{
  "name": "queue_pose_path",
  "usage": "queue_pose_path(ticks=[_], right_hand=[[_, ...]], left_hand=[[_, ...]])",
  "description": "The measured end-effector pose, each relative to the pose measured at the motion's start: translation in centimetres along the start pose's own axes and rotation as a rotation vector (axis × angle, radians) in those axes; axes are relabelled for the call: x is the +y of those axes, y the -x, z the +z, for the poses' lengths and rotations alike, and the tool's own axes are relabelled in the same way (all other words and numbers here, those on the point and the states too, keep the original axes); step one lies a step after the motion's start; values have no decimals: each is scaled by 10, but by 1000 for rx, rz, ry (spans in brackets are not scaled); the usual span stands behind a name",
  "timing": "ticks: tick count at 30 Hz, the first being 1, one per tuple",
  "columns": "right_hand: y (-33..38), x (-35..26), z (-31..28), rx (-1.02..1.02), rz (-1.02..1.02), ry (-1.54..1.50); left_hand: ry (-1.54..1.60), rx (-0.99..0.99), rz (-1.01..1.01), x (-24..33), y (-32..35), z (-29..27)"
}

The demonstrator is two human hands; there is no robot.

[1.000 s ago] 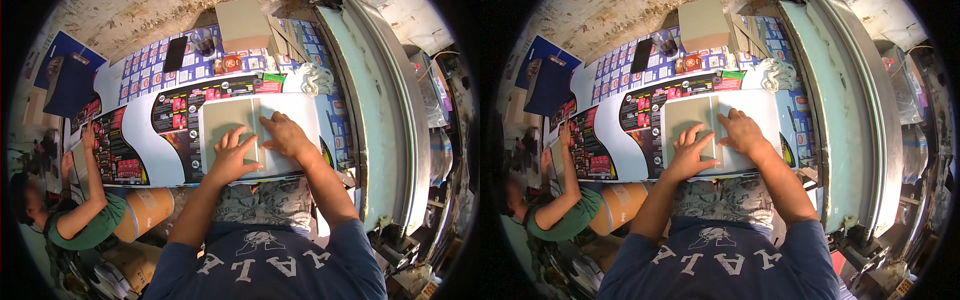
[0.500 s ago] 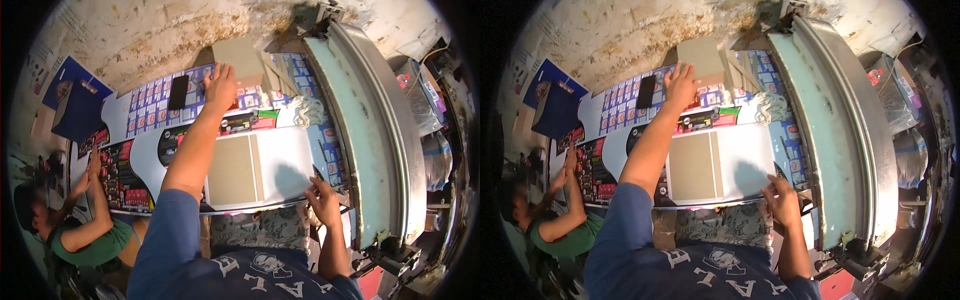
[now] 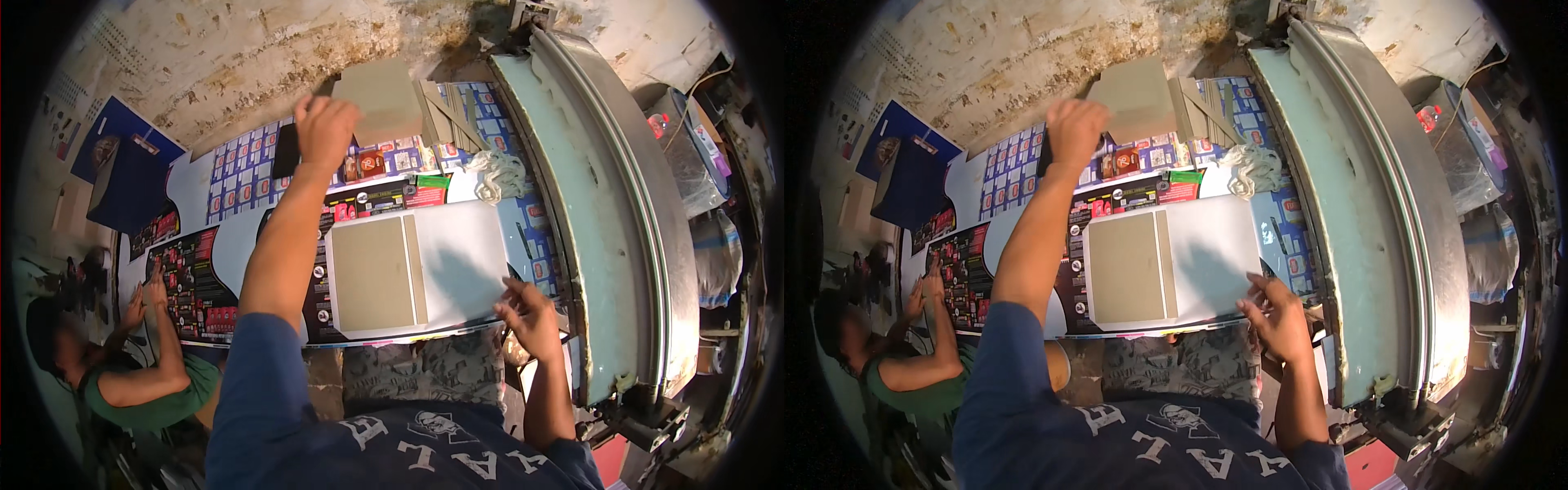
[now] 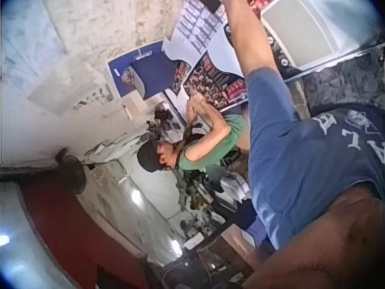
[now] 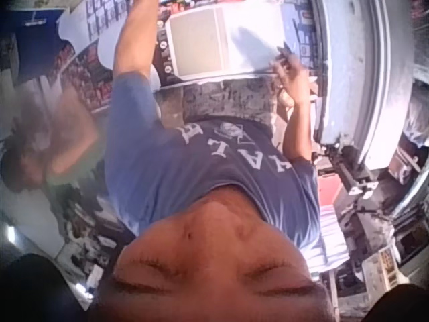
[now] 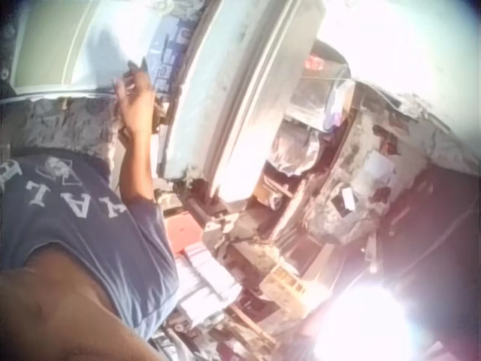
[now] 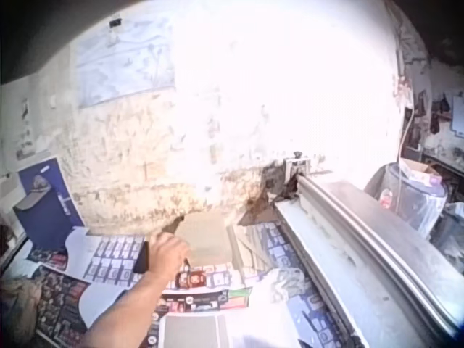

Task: The person assembles book covers by placing cardboard panels onto an adhesive sheet and pressing them down by hand. They pass the assembled covers through a rolling machine to press the layers together.

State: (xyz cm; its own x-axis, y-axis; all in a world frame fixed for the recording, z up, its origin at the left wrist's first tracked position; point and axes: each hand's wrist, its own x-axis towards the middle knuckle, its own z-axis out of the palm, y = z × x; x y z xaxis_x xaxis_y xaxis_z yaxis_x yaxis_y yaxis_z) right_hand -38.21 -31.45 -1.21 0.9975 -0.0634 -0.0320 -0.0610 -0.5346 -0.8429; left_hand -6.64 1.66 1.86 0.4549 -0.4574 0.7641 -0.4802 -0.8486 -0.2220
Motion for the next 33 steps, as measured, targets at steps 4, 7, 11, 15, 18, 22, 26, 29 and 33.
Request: queue_pose_path(ticks=[4, 7, 11, 15, 18, 22, 26, 29, 33], right_hand=[[-24, -1, 0, 65, 69, -337], [-51, -17, -5, 99, 37, -574], [-69, -14, 3, 46, 215, -567], [-68, 24, 20, 22, 275, -490], [-65, 42, 23, 23, 308, -372], [-63, 60, 34, 25, 319, -343], [-65, 55, 36, 13, 319, -274], [-65, 43, 34, -4, 332, -241], [-67, 56, 36, -9, 314, -258]], left_hand=[[308, 238, -16, 55, 7, -76], [496, 181, 147, 122, 41, -115], [560, -42, 199, 179, 108, -134], [661, -325, 111, 187, 147, -124], [759, -528, -166, 175, 163, -108], [679, -850, -233, 162, 163, -95], [668, -984, -276, 163, 166, -92], [656, -980, -275, 164, 165, -93], [633, -963, -263, 165, 164, -93]])
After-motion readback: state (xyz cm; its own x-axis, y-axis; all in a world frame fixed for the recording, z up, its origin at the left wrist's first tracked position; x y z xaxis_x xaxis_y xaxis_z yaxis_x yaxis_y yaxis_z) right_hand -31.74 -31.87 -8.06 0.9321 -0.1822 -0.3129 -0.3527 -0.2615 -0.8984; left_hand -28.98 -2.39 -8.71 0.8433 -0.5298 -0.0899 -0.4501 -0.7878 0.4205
